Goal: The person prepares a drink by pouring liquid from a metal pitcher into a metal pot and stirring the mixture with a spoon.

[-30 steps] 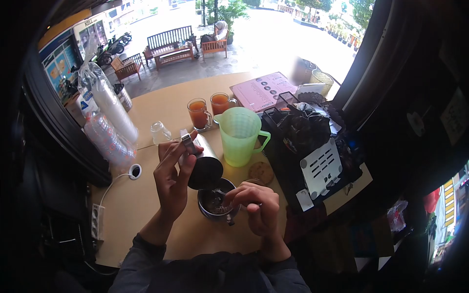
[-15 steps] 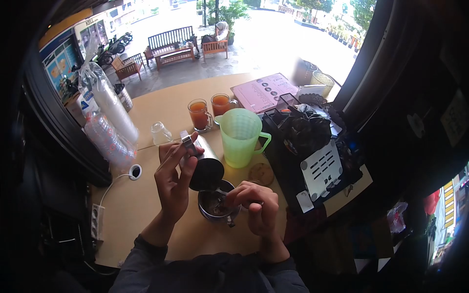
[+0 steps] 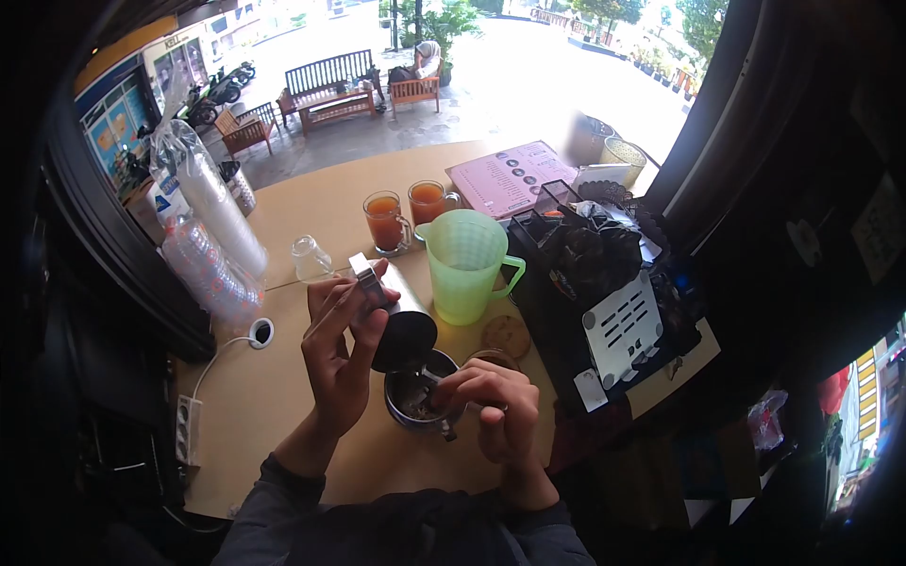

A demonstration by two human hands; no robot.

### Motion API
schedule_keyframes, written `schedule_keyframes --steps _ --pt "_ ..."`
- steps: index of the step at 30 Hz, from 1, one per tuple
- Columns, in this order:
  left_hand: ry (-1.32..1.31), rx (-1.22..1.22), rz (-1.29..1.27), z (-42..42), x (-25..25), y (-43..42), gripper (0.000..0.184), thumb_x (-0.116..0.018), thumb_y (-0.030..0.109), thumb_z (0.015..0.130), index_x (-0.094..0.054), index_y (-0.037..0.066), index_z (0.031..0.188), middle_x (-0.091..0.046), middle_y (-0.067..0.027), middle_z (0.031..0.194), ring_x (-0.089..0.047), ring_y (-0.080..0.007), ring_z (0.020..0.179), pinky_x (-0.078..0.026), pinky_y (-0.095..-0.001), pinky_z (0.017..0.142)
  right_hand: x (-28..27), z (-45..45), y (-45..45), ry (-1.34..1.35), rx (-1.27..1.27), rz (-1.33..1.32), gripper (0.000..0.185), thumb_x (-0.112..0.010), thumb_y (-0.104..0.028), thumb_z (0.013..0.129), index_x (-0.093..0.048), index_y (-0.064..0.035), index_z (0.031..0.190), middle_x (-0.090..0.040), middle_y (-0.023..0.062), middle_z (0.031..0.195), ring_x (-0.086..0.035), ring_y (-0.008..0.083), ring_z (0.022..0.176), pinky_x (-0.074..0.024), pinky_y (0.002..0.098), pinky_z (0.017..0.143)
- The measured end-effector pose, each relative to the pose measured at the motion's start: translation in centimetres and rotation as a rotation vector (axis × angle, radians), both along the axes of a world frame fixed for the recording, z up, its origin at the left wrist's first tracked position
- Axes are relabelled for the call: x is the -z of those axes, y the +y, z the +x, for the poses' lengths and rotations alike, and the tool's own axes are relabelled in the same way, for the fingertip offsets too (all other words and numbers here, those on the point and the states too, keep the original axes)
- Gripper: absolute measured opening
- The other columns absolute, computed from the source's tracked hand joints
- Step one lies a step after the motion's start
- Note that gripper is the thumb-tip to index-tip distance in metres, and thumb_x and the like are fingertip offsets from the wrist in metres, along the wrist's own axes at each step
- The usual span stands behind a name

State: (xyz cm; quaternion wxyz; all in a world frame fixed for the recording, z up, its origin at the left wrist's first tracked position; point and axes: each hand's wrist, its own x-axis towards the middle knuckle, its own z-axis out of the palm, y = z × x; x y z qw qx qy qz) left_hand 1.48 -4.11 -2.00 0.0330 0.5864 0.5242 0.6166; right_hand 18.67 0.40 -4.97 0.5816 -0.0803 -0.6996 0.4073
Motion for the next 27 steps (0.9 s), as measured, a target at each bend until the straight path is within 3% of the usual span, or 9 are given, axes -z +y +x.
schedule_keyframes --steps 3,13,16,18,23,25,27 --pt "0.043 -0.01 0.006 -0.2 0.0 -0.1 0.028 -0.061 0.009 0.087 -0.063 -0.002 0.113 -0.068 -0.0091 0.098 -0.048 -0.0228 0.1 -0.038 -0.036 0.091 0.8 0.5 0.0 0.055 -0.135 -0.065 0.058 -0.035 -0.048 0.098 -0.052 0.0023 0.075 -0.064 0.017 0.068 -0.06 0.0207 0.055 -0.0462 0.0302 0.053" --pt "0.023 -0.005 0.019 -0.4 0.0 -0.3 0.028 -0.061 0.007 0.086 -0.063 -0.003 0.112 -0.068 -0.0101 0.101 -0.048 -0.0234 0.1 -0.038 -0.0369 0.092 0.9 0.4 0.7 0.089 -0.03 -0.103 0.057 -0.035 -0.047 0.098 -0.052 0.0019 0.074 -0.064 0.017 0.068 -0.058 0.0195 0.054 -0.0439 0.0268 0.049" --pt "0.057 -0.004 0.032 -0.4 -0.2 -0.5 0.027 -0.061 0.007 0.086 -0.063 -0.003 0.111 -0.068 -0.0106 0.103 -0.048 -0.0235 0.1 -0.037 -0.0379 0.094 0.6 0.0 0.7 0.049 0.007 -0.041 0.059 -0.034 -0.049 0.098 -0.052 0.0017 0.073 -0.063 0.0168 0.067 -0.056 0.0175 0.053 -0.0423 0.0261 0.048" --pt "0.057 0.01 0.038 -0.4 -0.3 -0.6 0.027 -0.061 0.006 0.085 -0.063 -0.003 0.111 -0.068 -0.0106 0.101 -0.048 -0.0236 0.1 -0.036 -0.0387 0.095 0.4 -0.2 0.6 0.047 -0.051 0.016 0.061 -0.03 -0.055 0.095 -0.05 -0.001 0.076 -0.059 0.0153 0.056 -0.053 0.0194 0.044 -0.042 0.0281 0.045" --pt "0.103 0.022 0.007 -0.3 -0.8 -0.9 0.029 -0.062 0.006 0.084 -0.063 -0.003 0.112 -0.067 -0.0109 0.102 -0.048 -0.0248 0.099 -0.034 -0.0402 0.097 0.6 -0.1 0.9 0.02 0.027 -0.072 0.062 -0.032 -0.057 0.094 -0.05 -0.0011 0.074 -0.06 0.0161 0.058 -0.056 0.0207 0.048 -0.0423 0.0283 0.045" --pt "0.121 0.027 0.01 -0.2 -0.8 -0.9 0.029 -0.062 0.006 0.084 -0.063 -0.003 0.112 -0.067 -0.0109 0.102 -0.048 -0.0254 0.099 -0.033 -0.0411 0.097 0.8 -0.4 0.9 0.051 -0.101 0.029 0.059 -0.033 -0.048 0.099 -0.053 0.0021 0.075 -0.065 0.0186 0.069 -0.056 0.0177 0.052 -0.0428 0.0281 0.048" --pt "0.15 0.024 0.023 0.0 -0.9 -0.8 0.03 -0.063 0.007 0.083 -0.063 -0.002 0.111 -0.066 -0.0109 0.102 -0.049 -0.0267 0.098 -0.033 -0.0426 0.098 1.1 -0.2 1.1 0.077 -0.133 0.026 0.058 -0.034 -0.048 0.098 -0.052 0.0018 0.075 -0.064 0.0177 0.068 -0.056 0.0184 0.052 -0.0446 0.0284 0.049"
